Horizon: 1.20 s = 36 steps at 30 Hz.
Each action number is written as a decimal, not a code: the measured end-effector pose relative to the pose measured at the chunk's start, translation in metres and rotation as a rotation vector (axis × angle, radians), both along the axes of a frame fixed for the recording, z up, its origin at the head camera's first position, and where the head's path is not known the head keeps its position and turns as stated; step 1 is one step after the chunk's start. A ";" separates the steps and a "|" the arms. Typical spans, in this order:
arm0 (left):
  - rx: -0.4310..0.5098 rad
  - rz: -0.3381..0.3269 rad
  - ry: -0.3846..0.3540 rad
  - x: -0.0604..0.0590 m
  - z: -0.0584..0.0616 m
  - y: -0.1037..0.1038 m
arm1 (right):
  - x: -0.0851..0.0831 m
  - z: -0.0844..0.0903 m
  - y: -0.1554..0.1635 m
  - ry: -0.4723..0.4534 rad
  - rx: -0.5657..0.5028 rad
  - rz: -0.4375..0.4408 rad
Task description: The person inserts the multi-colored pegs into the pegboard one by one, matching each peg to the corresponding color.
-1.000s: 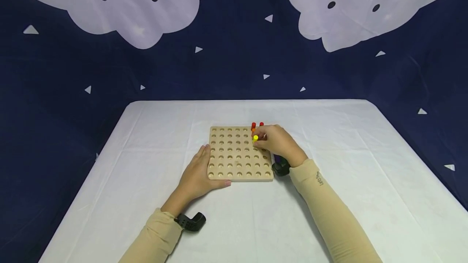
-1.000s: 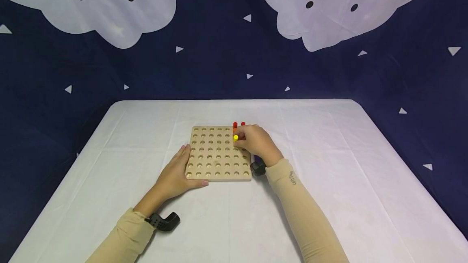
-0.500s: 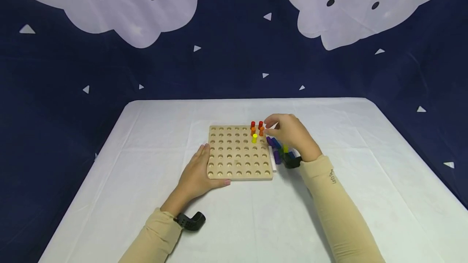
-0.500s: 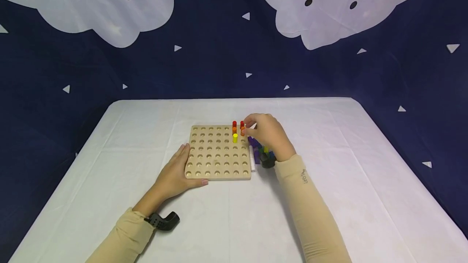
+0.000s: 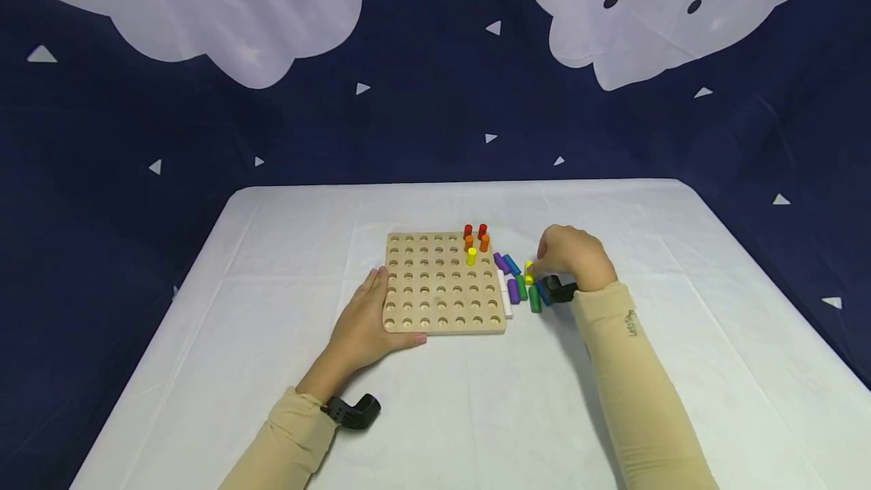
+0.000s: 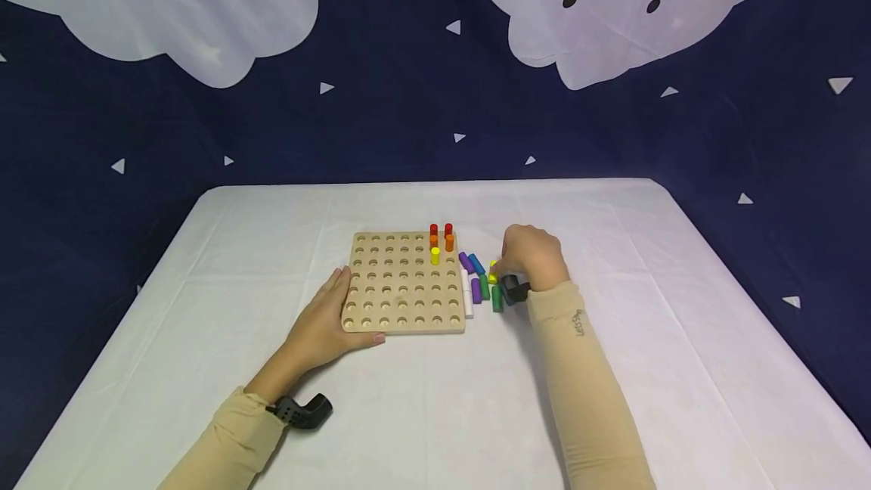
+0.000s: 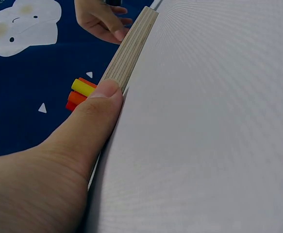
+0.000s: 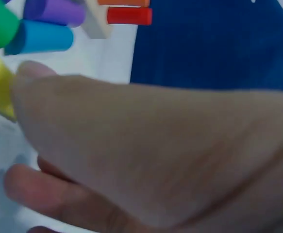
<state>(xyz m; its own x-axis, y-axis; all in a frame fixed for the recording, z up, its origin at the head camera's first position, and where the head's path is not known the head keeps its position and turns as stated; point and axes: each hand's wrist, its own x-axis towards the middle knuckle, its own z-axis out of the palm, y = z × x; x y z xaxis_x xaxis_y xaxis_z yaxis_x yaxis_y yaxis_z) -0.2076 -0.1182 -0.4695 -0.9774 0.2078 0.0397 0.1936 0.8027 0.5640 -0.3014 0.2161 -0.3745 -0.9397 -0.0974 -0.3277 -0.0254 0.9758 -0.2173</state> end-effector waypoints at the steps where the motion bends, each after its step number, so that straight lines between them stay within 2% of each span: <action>1: 0.001 0.001 0.001 0.000 0.000 0.000 | -0.001 -0.001 0.000 -0.012 0.008 0.001; 8: 0.007 0.002 0.004 0.000 0.000 -0.001 | -0.005 -0.007 -0.003 -0.022 0.018 0.003; 20: 0.012 0.006 -0.007 0.001 -0.002 -0.001 | -0.010 -0.018 0.000 0.061 0.032 -0.052; 30: 0.013 0.004 -0.001 -0.001 -0.001 0.000 | -0.010 -0.016 0.004 0.087 0.029 -0.057; 36: 0.014 0.003 0.003 -0.001 -0.002 -0.001 | -0.013 -0.018 0.008 0.125 -0.025 -0.062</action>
